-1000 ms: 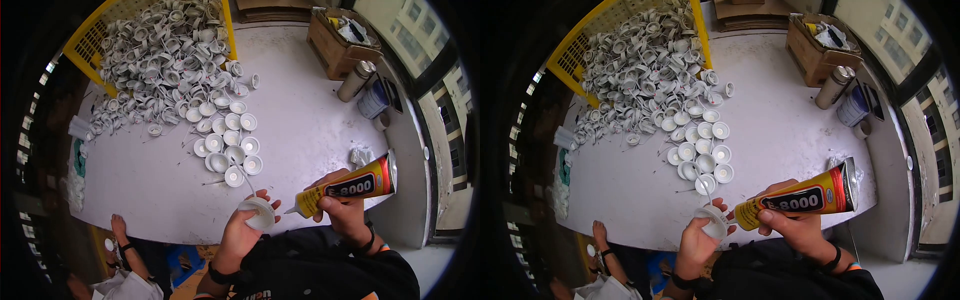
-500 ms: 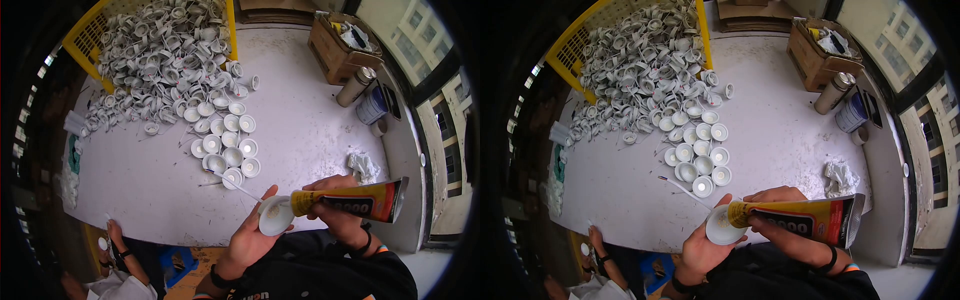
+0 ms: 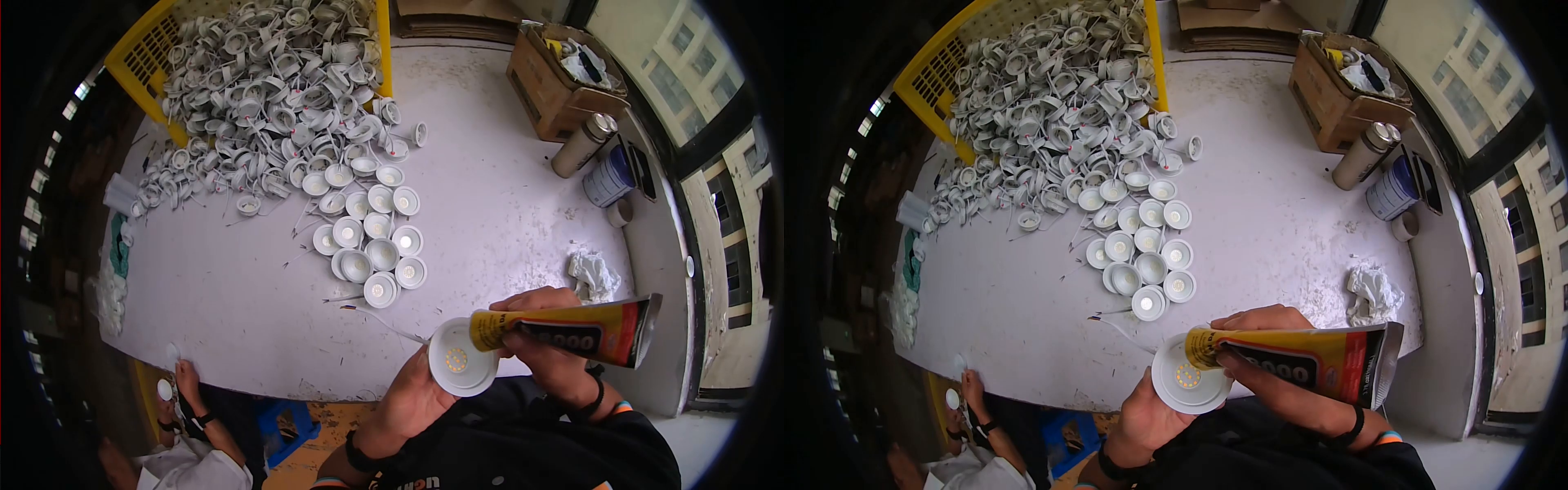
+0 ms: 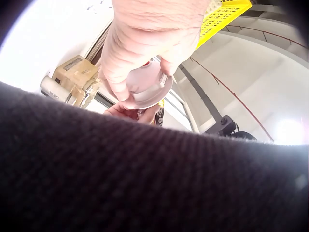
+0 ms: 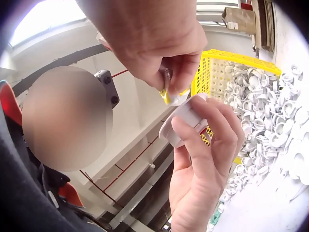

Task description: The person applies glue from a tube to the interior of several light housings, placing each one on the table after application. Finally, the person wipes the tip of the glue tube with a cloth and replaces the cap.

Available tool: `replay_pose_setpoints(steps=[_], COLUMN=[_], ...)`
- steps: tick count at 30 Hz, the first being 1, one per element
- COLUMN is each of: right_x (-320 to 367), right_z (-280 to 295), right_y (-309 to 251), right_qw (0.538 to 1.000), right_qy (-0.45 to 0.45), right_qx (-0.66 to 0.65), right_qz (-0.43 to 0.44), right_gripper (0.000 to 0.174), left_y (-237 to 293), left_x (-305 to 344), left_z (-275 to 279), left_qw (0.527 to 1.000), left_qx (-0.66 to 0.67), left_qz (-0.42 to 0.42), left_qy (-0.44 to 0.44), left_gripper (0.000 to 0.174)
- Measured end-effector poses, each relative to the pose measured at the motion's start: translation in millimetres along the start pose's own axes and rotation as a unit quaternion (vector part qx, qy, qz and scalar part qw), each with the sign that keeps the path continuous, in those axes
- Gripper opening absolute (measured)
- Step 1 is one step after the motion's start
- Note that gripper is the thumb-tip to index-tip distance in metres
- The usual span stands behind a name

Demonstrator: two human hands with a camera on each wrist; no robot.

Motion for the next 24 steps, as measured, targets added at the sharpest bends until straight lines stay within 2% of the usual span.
replay_pose_setpoints(steps=[4, 6, 11, 13, 14, 16, 22, 24], right_x=[-1, -1, 0, 2, 2, 3, 7, 8], right_z=[-1, -2, 0, -4, -3, -4, -1, 0], right_y=[0, 0, 0, 2, 1, -7, -23, -31], right_qw=[1.0, 1.0, 0.999, 0.997, 0.997, 0.991, 0.967, 0.962], right_qy=[-0.007, -0.011, -0.016, -0.079, -0.079, -0.065, -0.008, 0.012], right_qx=[0.009, 0.013, 0.044, -0.005, -0.005, 0.113, 0.224, 0.235], right_qz=[-0.001, -0.003, 0.012, -0.01, -0.011, 0.043, 0.118, 0.139], right_gripper=[0.022, 0.022, 0.022, 0.023, 0.023, 0.022, 0.025, 0.026], left_y=[-1, -1, 0, 0, 0, 0, 8, 15], left_x=[2, 3, 3, 2, 2, 3, 4, 5], left_z=[3, 2, -2, -2, -1, 2, 5, 11], left_qw=[1.0, 0.998, 0.998, 0.998, 0.998, 0.999, 0.999, 0.995], left_qx=[-0.011, 0.053, 0.066, 0.058, 0.054, 0.05, 0.029, -0.059], left_qz=[0.009, 0.002, -0.001, -0.001, -0.003, -0.003, -0.035, -0.069], left_qy=[0.02, 0.021, 0.013, 0.014, 0.017, 0.02, 0.01, 0.049], left_gripper=[0.062, 0.061, 0.062, 0.063, 0.063, 0.064, 0.065, 0.061])
Point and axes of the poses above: each hand's wrist, its own x-axis away from the middle knuckle, its own z-axis out of the back of the hand, y = z × x, the point moved 7 cm from there along -x, towards the middle knuckle, and after that the axes turned 13 degrees about -z, right-handed, at the moved point
